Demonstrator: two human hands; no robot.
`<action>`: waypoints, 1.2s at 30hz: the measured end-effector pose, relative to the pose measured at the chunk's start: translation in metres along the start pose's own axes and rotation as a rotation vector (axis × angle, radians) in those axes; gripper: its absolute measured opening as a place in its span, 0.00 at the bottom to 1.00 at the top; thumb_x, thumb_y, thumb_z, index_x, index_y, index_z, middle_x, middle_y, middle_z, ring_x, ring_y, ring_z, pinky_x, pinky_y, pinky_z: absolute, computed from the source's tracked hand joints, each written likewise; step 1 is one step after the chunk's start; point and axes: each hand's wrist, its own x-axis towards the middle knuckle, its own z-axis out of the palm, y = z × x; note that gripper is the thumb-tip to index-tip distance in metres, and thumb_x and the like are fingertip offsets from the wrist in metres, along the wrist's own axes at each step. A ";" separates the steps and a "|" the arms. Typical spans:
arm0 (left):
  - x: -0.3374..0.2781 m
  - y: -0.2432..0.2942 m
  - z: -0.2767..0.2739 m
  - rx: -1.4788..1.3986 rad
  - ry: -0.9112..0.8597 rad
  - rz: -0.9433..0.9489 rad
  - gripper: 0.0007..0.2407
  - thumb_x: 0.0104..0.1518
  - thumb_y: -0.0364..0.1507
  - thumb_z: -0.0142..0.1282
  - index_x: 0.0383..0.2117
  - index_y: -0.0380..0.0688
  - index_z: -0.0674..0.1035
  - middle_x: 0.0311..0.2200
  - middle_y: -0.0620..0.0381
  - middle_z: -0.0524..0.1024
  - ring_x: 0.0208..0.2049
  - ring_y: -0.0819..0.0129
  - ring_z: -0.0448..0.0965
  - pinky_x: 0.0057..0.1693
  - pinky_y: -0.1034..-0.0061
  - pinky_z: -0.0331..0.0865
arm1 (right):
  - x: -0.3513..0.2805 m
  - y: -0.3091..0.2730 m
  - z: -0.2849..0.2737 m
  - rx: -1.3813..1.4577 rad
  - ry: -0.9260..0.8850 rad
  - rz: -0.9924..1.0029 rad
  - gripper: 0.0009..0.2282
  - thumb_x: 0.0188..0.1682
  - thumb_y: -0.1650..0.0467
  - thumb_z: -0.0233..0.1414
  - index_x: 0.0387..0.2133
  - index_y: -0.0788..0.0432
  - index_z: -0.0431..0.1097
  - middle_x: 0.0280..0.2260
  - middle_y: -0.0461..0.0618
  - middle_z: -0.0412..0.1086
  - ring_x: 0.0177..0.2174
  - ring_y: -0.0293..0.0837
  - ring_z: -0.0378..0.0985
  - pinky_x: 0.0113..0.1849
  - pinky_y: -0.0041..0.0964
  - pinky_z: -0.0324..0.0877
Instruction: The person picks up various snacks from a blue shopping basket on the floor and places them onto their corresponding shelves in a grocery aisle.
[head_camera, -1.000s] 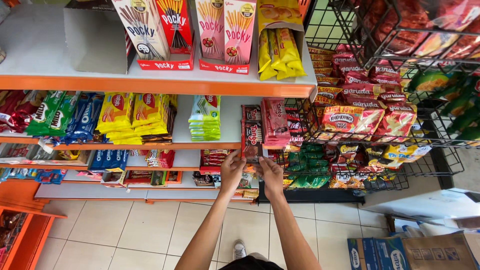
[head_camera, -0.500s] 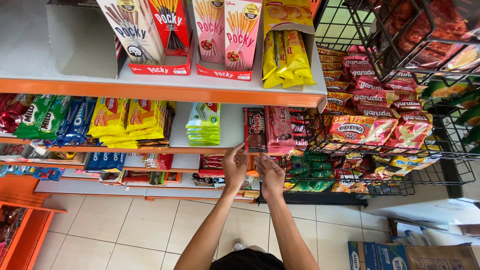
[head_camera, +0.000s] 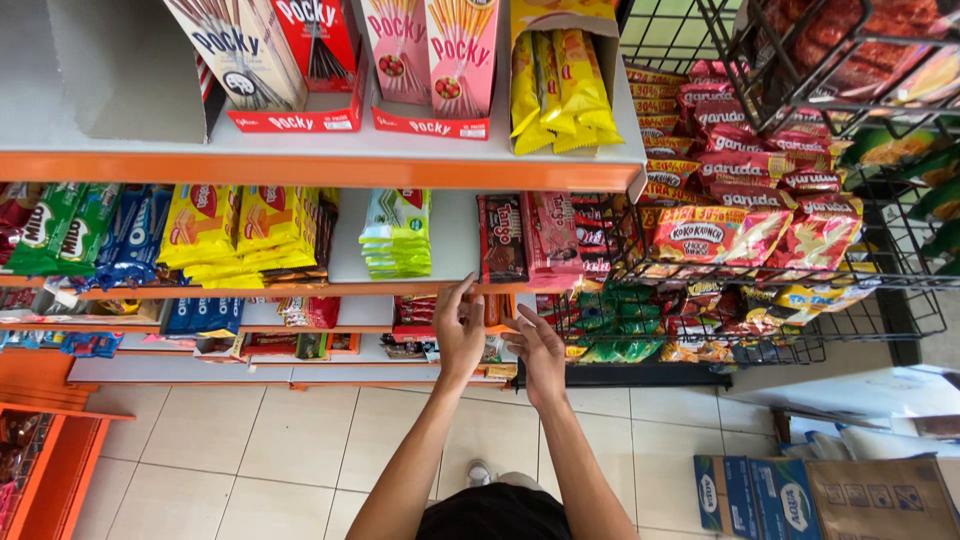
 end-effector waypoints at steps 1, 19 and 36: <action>-0.009 -0.005 -0.006 0.002 -0.003 -0.004 0.19 0.74 0.19 0.60 0.71 0.38 0.83 0.53 0.45 0.80 0.41 0.68 0.82 0.52 0.68 0.80 | -0.011 0.000 -0.004 0.001 0.003 0.004 0.19 0.69 0.71 0.56 0.73 0.60 0.76 0.54 0.63 0.86 0.47 0.48 0.91 0.51 0.44 0.81; -0.237 -0.064 -0.127 0.038 -0.239 -0.202 0.19 0.71 0.22 0.66 0.68 0.49 0.86 0.54 0.48 0.87 0.38 0.66 0.91 0.46 0.75 0.82 | -0.225 0.124 -0.155 -0.717 0.210 -0.475 0.52 0.45 0.60 0.80 0.84 0.49 0.57 0.81 0.62 0.53 0.78 0.67 0.59 0.72 0.75 0.63; -0.470 -0.046 -0.020 0.078 -1.016 -0.361 0.24 0.71 0.35 0.71 0.74 0.48 0.82 0.57 0.47 0.88 0.45 0.63 0.93 0.55 0.69 0.83 | -0.466 0.241 -0.388 0.651 0.564 -0.278 0.23 0.61 0.60 0.51 0.70 0.45 0.66 0.66 0.64 0.76 0.57 0.63 0.85 0.53 0.60 0.80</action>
